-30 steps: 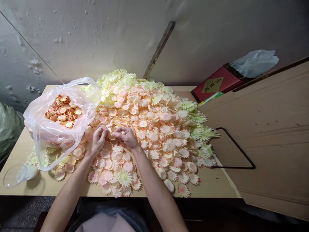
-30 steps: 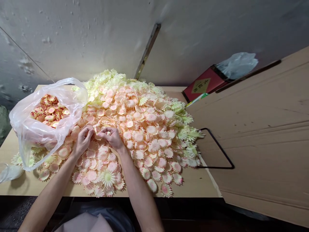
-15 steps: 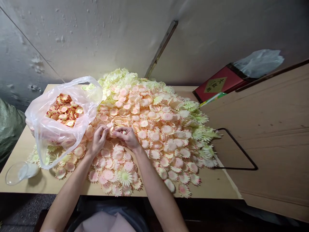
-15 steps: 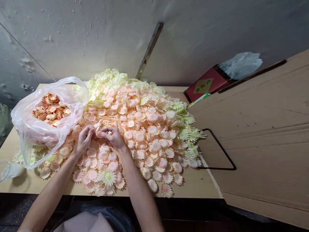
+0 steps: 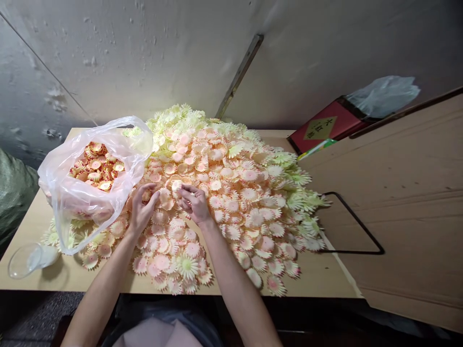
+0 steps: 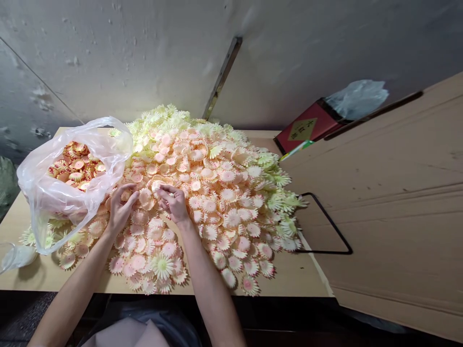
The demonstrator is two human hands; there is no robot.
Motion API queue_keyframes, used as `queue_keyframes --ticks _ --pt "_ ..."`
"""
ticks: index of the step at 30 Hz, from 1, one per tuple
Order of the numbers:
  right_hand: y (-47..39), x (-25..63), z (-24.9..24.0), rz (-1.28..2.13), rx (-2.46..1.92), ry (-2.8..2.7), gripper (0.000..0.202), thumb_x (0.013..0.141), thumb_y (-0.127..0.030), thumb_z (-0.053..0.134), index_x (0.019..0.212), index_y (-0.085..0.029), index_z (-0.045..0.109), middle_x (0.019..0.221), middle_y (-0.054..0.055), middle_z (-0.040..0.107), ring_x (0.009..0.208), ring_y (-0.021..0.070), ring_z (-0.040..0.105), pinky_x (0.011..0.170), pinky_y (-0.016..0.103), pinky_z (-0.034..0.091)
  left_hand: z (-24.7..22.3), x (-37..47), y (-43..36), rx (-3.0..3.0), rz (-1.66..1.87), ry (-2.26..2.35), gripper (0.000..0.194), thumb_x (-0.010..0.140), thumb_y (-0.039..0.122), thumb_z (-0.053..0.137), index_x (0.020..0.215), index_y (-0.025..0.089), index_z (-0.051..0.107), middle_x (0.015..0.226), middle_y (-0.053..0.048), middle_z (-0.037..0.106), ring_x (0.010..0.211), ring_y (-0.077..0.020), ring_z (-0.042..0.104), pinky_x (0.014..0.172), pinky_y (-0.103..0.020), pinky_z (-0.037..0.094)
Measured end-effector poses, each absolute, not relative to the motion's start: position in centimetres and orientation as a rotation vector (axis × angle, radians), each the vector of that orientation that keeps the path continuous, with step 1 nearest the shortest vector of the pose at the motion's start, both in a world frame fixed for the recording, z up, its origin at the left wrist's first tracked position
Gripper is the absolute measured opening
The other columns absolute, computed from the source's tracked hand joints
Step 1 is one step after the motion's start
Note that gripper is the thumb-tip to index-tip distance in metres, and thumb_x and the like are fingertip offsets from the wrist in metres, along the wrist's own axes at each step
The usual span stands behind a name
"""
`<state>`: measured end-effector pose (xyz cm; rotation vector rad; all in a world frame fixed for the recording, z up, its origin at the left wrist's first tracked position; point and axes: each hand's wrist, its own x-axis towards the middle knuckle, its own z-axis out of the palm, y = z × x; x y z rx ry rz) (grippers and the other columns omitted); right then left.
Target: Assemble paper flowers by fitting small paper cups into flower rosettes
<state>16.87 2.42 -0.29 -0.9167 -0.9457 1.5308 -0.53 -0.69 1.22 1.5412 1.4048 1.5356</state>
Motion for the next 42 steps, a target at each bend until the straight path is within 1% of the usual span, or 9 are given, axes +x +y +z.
queue_keyframes --ticks 2,6,9,14,23,27,32,38,42 --pt "2.2 16.5 -0.5 1.507 -0.945 -1.051 0.026 0.068 -0.040 0.076 0.077 -0.018 0.065 0.049 -0.007 0.045 0.037 0.0044 0.027 0.040 0.024 0.022 1.7 -0.4 -0.9 1.619 1.513 1.369 0.016 0.087 0.034 0.062 0.092 0.020 0.068 0.098 -0.005 0.064 0.095 -0.0176 0.060 0.089 -0.030 0.045" --pt "1.9 16.4 -0.4 1.362 -0.990 -1.310 0.023 0.073 -0.038 0.073 0.079 -0.016 0.071 0.065 0.000 0.059 0.051 0.0087 0.045 0.046 0.023 0.032 1.6 -0.1 -0.9 1.670 1.430 1.302 0.017 0.085 0.035 0.065 0.086 0.018 0.070 0.090 -0.005 0.062 0.084 -0.0153 0.059 0.076 -0.026 0.046" --pt "1.9 16.6 -0.1 1.322 -0.988 -1.428 0.025 0.077 -0.039 0.069 0.083 -0.016 0.072 0.074 0.003 0.065 0.061 0.0113 0.052 0.051 0.023 0.038 1.1 0.0 -0.7 1.692 1.419 1.281 0.018 0.084 0.035 0.067 0.084 0.017 0.071 0.087 -0.004 0.061 0.082 -0.0147 0.059 0.074 -0.026 0.046" --pt "1.9 16.7 0.2 1.325 -0.989 -1.463 0.026 0.079 -0.041 0.068 0.084 -0.016 0.072 0.074 0.003 0.065 0.061 0.0113 0.052 0.051 0.022 0.037 0.8 -0.2 -0.6 1.700 1.392 1.269 0.017 0.088 0.032 0.061 0.086 0.017 0.069 0.088 -0.004 0.060 0.085 -0.0152 0.058 0.076 -0.026 0.046" --pt "1.6 16.3 0.2 1.468 -0.972 -1.317 0.029 0.078 -0.044 0.068 0.084 -0.015 0.067 0.059 -0.003 0.051 0.046 0.0060 0.034 0.043 0.021 0.025 0.8 0.1 -0.5 1.657 1.329 1.269 0.021 0.093 0.034 0.052 0.083 0.017 0.060 0.090 -0.004 0.055 0.082 -0.0138 0.055 0.073 -0.024 0.044" --pt "1.7 16.3 0.3 1.381 -1.004 -1.366 0.030 0.078 -0.045 0.069 0.083 -0.015 0.069 0.063 -0.001 0.053 0.050 0.0073 0.039 0.045 0.021 0.028 0.7 -0.1 -0.4 1.664 1.317 1.270 0.021 0.094 0.034 0.050 0.086 0.017 0.059 0.092 -0.005 0.056 0.087 -0.0143 0.055 0.079 -0.024 0.043" --pt "1.5 16.1 0.4 1.288 -1.068 -1.466 0.031 0.066 -0.041 0.079 0.080 -0.014 0.071 0.067 0.000 0.059 0.054 0.0088 0.044 0.047 0.021 0.033 0.9 -0.3 -0.5 1.692 1.312 1.257 0.022 0.093 0.035 0.051 0.085 0.017 0.061 0.092 -0.005 0.058 0.091 -0.0160 0.056 0.084 -0.026 0.043" --pt "1.6 16.2 0.1 1.234 -1.034 -1.437 0.024 0.072 -0.039 0.074 0.080 -0.016 0.073 0.074 0.003 0.066 0.060 0.0111 0.051 0.051 0.022 0.038 1.0 -0.1 -0.5 1.703 1.301 1.245 0.022 0.093 0.035 0.051 0.084 0.017 0.060 0.090 -0.005 0.056 0.087 -0.0149 0.055 0.079 -0.025 0.044" --pt "1.8 16.4 0.0 1.289 -1.016 -1.360 0.021 0.070 -0.037 0.077 0.075 -0.018 0.073 0.070 0.002 0.066 0.058 0.0110 0.051 0.049 0.022 0.036 1.0 -0.2 -0.5 1.697 1.286 1.261 0.022 0.094 0.036 0.049 0.085 0.018 0.058 0.090 -0.005 0.054 0.084 -0.0146 0.053 0.075 -0.024 0.043"
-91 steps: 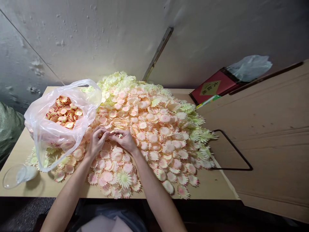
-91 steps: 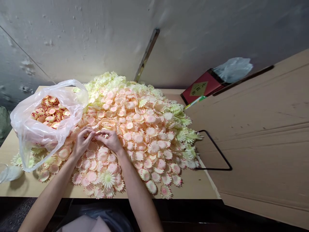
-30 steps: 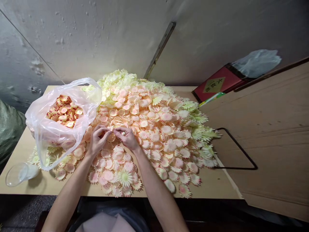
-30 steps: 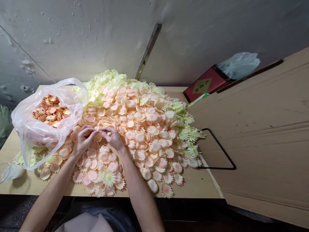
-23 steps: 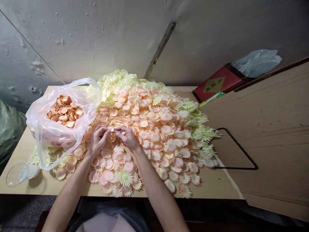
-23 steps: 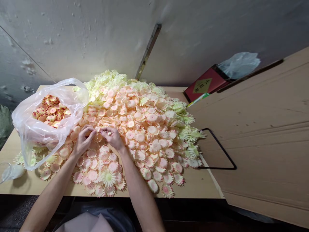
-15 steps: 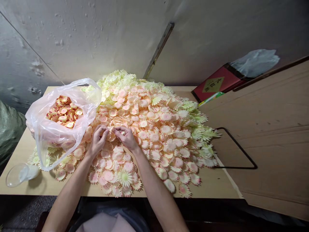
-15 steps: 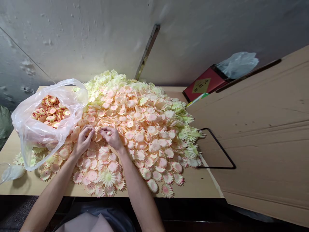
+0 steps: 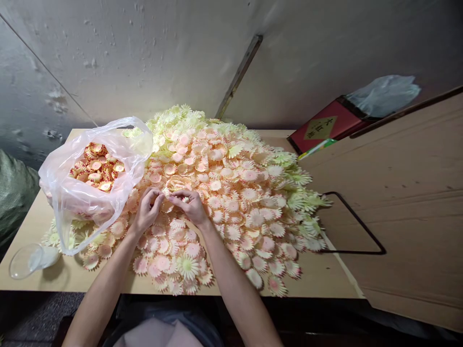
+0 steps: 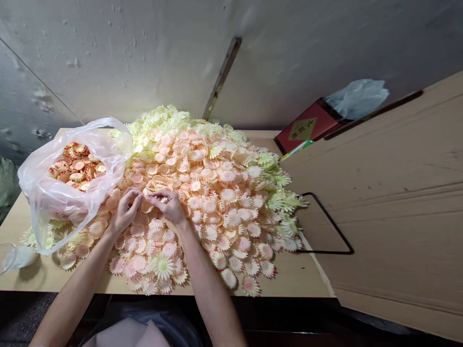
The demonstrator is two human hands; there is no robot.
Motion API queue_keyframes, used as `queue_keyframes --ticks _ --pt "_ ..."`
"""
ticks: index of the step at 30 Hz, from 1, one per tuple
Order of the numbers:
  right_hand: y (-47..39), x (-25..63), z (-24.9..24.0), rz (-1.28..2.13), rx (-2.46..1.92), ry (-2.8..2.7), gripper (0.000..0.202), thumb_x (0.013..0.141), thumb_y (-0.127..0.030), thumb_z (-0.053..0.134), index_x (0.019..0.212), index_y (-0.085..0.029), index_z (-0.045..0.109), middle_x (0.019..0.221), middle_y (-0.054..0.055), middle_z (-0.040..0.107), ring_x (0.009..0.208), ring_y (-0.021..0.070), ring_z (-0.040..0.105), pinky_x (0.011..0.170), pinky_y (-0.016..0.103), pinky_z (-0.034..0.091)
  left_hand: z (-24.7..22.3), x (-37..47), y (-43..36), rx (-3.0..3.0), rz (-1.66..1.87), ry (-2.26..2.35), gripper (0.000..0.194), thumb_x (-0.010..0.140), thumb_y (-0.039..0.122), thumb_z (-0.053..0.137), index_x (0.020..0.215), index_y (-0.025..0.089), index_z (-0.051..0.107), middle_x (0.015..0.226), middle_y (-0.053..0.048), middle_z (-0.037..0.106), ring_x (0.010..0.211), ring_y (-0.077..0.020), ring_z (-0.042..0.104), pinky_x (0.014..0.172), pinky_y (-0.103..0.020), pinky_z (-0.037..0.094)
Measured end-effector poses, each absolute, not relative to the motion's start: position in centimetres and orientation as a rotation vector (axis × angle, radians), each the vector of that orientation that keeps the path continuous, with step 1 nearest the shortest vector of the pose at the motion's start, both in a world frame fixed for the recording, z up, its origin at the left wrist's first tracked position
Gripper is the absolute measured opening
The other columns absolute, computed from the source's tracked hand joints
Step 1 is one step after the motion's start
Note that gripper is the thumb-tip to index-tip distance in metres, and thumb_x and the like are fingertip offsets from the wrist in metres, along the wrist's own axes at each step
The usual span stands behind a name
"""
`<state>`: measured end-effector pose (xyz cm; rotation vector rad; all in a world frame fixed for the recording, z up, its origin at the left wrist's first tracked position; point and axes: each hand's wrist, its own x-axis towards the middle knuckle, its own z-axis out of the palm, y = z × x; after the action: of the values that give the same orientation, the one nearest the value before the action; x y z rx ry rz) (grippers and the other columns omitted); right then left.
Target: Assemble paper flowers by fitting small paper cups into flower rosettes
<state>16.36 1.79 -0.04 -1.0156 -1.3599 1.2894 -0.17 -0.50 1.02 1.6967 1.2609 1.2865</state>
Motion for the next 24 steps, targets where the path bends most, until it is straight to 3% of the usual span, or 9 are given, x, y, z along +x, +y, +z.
queue_keyframes --ticks 2,6,8,12,15,18,22,24 --pt "1.8 16.3 0.0 1.369 -0.973 -1.252 0.021 0.068 -0.037 0.078 0.072 -0.018 0.070 0.058 -0.002 0.059 0.049 0.0084 0.046 0.045 0.022 0.032 0.8 -0.2 -0.5 1.683 1.286 1.264 0.022 0.094 0.037 0.048 0.086 0.018 0.056 0.089 -0.004 0.053 0.082 -0.0141 0.052 0.074 -0.024 0.043" --pt "2.1 16.4 0.2 1.536 -0.864 -0.967 0.026 0.069 -0.040 0.077 0.073 -0.018 0.063 0.040 -0.012 0.033 0.032 0.0028 0.021 0.038 0.021 0.018 0.2 -0.4 -0.3 1.593 1.327 1.307 0.022 0.095 0.039 0.047 0.085 0.019 0.052 0.083 -0.001 0.050 0.073 -0.0121 0.047 0.069 -0.023 0.042" --pt "2.3 16.7 0.3 1.544 -0.821 -0.849 0.030 0.070 -0.042 0.077 0.075 -0.019 0.058 0.039 -0.014 0.028 0.031 0.0021 0.016 0.039 0.021 0.020 0.0 -0.5 -0.2 1.564 1.343 1.335 0.023 0.095 0.040 0.045 0.086 0.020 0.051 0.083 -0.001 0.050 0.072 -0.0120 0.047 0.067 -0.023 0.041" --pt "2.6 17.4 0.5 1.416 -0.816 -0.753 0.037 0.077 -0.049 0.070 0.071 -0.021 0.047 0.041 -0.015 0.023 0.032 0.0026 0.015 0.042 0.022 0.028 0.3 -0.8 -0.1 1.580 1.451 1.420 0.023 0.094 0.040 0.047 0.086 0.020 0.055 0.087 -0.003 0.056 0.083 -0.0149 0.053 0.079 -0.026 0.044" --pt "2.5 17.2 0.6 1.355 -0.841 -0.847 0.033 0.083 -0.053 0.062 0.087 -0.021 0.055 0.047 -0.013 0.031 0.033 0.0038 0.022 0.042 0.022 0.030 0.7 -0.9 -0.2 1.623 1.493 1.436 0.021 0.094 0.036 0.049 0.091 0.020 0.062 0.095 -0.005 0.062 0.092 -0.0174 0.057 0.087 -0.029 0.044" --pt "2.1 16.5 0.8 1.342 -0.835 -0.939 0.039 0.082 -0.051 0.064 0.107 -0.022 0.058 0.063 -0.007 0.050 0.040 0.0053 0.041 0.042 0.022 0.036 0.8 -0.9 -0.3 1.652 1.488 1.427 0.024 0.095 0.032 0.047 0.103 0.021 0.066 0.105 -0.007 0.066 0.100 -0.0192 0.060 0.092 -0.032 0.045" --pt "1.4 16.2 2.0 1.189 -0.852 -1.106 0.038 0.084 -0.048 0.062 0.112 -0.021 0.061 0.097 0.006 0.068 0.061 0.0112 0.061 0.052 0.026 0.050 0.5 -1.1 -0.4 1.634 1.506 1.364 0.030 0.093 0.023 0.042 0.112 0.021 0.065 0.110 -0.007 0.069 0.104 -0.0195 0.063 0.097 -0.036 0.046" --pt "0.7 16.8 3.3 1.028 -0.908 -1.187 0.035 0.087 -0.045 0.060 0.114 -0.022 0.063 0.098 0.007 0.070 0.059 0.0127 0.063 0.055 0.030 0.054 0.5 -1.2 -0.5 1.622 1.525 1.317 0.033 0.091 0.019 0.041 0.116 0.020 0.063 0.112 -0.007 0.070 0.108 -0.0200 0.063 0.099 -0.039 0.045"
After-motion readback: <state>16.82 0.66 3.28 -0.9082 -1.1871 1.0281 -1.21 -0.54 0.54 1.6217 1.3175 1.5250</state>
